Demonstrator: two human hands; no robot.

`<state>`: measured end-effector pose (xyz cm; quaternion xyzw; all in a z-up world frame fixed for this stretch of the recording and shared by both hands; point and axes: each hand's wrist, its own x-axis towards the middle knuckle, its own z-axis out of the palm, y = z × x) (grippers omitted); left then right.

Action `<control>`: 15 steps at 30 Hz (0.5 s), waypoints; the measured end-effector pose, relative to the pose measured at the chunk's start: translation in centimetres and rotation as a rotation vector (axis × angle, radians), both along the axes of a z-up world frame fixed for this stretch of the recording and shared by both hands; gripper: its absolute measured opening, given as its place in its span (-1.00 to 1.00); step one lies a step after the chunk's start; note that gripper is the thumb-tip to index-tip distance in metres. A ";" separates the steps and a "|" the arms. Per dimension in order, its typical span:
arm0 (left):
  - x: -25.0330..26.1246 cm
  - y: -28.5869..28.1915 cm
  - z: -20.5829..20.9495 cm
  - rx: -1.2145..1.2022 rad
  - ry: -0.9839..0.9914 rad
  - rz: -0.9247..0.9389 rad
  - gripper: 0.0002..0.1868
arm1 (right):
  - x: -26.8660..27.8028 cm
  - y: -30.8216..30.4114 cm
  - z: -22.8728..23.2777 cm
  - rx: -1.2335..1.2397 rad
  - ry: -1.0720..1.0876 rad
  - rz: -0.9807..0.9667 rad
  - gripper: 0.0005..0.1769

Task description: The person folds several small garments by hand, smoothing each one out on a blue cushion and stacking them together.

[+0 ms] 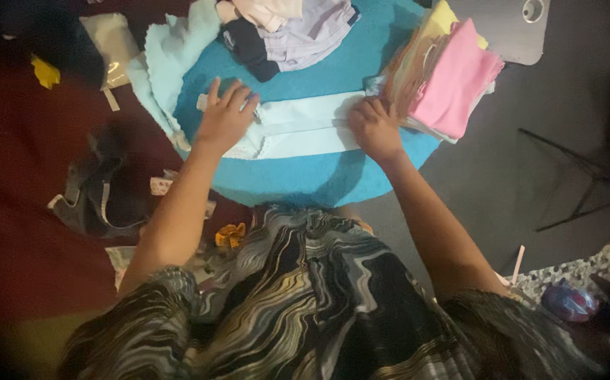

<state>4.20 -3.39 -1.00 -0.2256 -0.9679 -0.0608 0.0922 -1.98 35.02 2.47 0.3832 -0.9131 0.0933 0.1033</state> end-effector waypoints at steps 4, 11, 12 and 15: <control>-0.1 1.0 1.0 0.208 0.035 -0.177 -0.56 | 0.2 -0.3 0.2 -0.006 -0.033 0.005 -0.88; -0.4 0.7 1.1 0.004 0.076 -0.104 -0.85 | 0.5 -0.2 0.5 0.011 -0.032 0.017 -0.82; -0.2 0.7 1.1 0.023 0.098 -0.103 -0.79 | 0.7 -0.3 0.5 0.018 0.001 -0.008 -0.78; 0.1 0.5 0.8 0.074 0.092 -0.041 -0.65 | 1.2 -0.1 0.8 -0.051 -0.060 0.000 -0.63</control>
